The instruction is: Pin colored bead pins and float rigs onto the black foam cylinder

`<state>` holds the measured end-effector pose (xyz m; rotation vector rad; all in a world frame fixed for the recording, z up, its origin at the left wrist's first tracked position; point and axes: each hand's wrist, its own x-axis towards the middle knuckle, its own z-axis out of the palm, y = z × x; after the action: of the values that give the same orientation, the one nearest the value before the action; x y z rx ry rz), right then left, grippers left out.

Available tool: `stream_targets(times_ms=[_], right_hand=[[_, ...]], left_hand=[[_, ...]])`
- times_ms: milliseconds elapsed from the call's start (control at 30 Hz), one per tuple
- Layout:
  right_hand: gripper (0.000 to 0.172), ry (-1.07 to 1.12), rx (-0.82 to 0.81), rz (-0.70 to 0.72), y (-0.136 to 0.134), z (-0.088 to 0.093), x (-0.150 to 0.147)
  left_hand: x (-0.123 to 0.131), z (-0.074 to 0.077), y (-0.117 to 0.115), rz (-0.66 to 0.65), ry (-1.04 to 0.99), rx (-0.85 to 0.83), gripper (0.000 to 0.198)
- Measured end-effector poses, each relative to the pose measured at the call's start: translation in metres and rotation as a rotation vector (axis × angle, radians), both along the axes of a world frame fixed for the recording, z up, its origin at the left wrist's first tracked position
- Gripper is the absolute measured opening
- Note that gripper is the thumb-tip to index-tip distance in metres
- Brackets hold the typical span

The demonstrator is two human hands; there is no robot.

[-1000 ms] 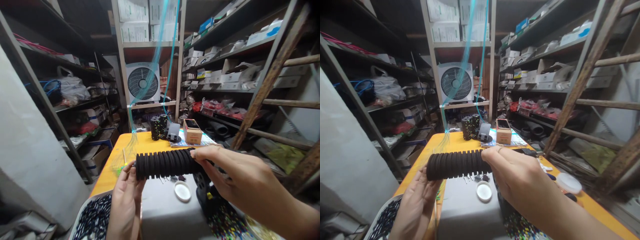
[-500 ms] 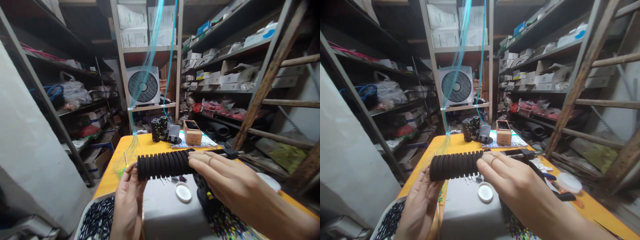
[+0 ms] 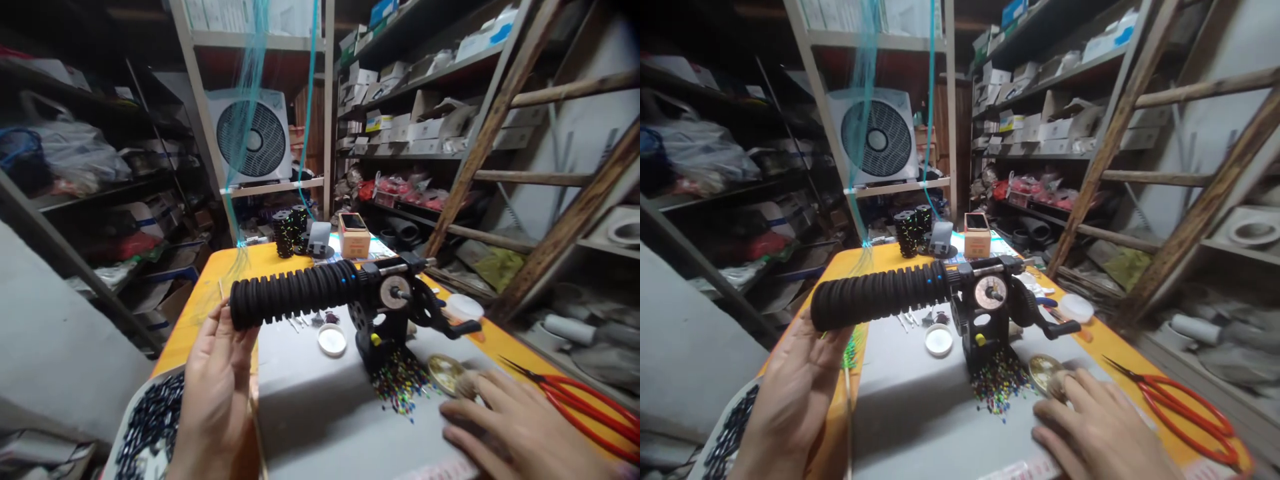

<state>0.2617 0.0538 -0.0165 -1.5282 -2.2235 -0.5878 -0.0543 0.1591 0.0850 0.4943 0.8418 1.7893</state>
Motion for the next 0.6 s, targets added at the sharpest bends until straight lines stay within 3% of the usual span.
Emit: stream_targets(times_ms=[167, 333, 500, 600], right_hand=[[0.015, 0.085, 0.006, 0.009, 0.005, 0.005, -0.011], [0.017, 0.194, -0.079, -0.001, -0.003, 0.006, 0.007], [0.015, 0.251, -0.138, -0.032, -0.015, -0.004, 0.011], [0.014, 0.243, -0.091, -0.049, -0.017, -0.018, 0.005]], left_hand=[[-0.001, -0.002, 0.001, 0.011, 0.026, 0.003, 0.019], [-0.002, -0.002, 0.002, -0.001, 0.050, 0.002, 0.021], [0.000, -0.001, 0.001, 0.028, 0.056, 0.002, 0.020], [0.000, -0.001, 0.001, 0.035, 0.046, 0.003, 0.021]])
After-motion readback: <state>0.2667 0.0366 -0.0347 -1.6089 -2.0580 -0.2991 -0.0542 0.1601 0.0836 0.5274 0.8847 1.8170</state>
